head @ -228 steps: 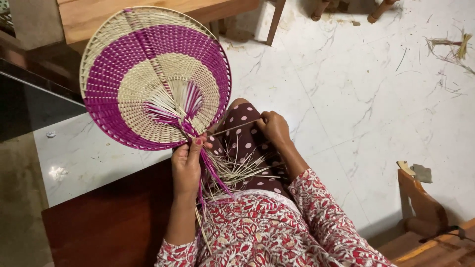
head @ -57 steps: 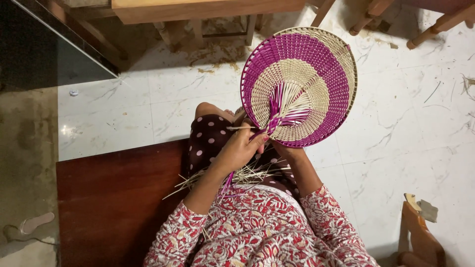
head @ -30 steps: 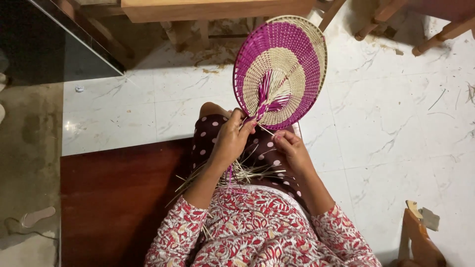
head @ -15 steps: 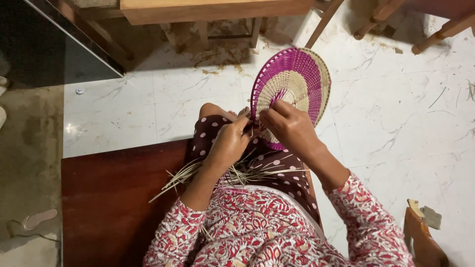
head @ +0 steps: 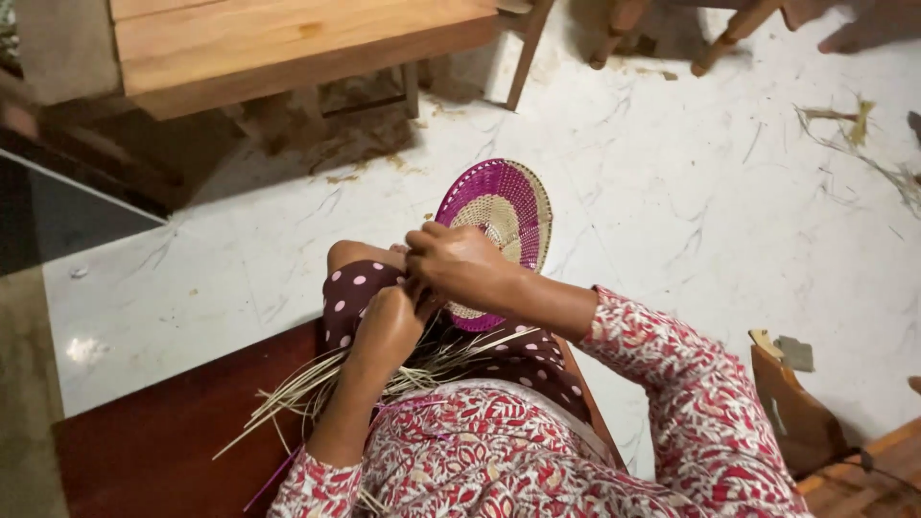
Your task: Weaving a decorative hand fan using dried plant fibers, focusing on the handle and base construction.
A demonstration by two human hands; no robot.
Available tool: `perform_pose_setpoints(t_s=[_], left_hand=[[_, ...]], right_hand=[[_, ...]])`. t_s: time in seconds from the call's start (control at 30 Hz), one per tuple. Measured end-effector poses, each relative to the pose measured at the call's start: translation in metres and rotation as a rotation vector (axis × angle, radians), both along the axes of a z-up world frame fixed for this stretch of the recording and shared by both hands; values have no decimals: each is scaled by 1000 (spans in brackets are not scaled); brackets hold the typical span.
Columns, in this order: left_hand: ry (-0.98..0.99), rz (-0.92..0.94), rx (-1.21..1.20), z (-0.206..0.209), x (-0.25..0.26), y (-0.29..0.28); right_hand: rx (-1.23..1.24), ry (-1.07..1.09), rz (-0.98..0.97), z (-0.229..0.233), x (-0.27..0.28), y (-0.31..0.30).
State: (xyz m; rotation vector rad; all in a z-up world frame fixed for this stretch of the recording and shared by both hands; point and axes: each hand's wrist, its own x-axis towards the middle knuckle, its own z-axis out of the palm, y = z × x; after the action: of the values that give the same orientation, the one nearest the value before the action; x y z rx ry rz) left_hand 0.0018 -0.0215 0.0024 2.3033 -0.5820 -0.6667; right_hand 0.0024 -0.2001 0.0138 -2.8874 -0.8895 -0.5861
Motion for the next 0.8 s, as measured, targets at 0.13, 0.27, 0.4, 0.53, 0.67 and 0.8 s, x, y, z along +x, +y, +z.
perform_pose_setpoints(t_s=[0.13,0.27,0.4,0.53,0.67,0.8], left_hand=[[-89,-82,106,-13,3,6],[-141,-146,257,5,-11,-2],[-271,-152,144,-35,-20,4],[-438,-205,167,-55,-23,9],[-490,-205,140,-74,-25,14],[-660,-181,100,-66,-30,13]], right_hand=[[-182,2,12,-25,13,12],[-320,48,15,-31,29,22],[-422,222,6,-58,48,36],[-407,298,-29,-61,56,54],[-397,352,-53,-63,61,66],[-382,437,-86,-66,64,75]])
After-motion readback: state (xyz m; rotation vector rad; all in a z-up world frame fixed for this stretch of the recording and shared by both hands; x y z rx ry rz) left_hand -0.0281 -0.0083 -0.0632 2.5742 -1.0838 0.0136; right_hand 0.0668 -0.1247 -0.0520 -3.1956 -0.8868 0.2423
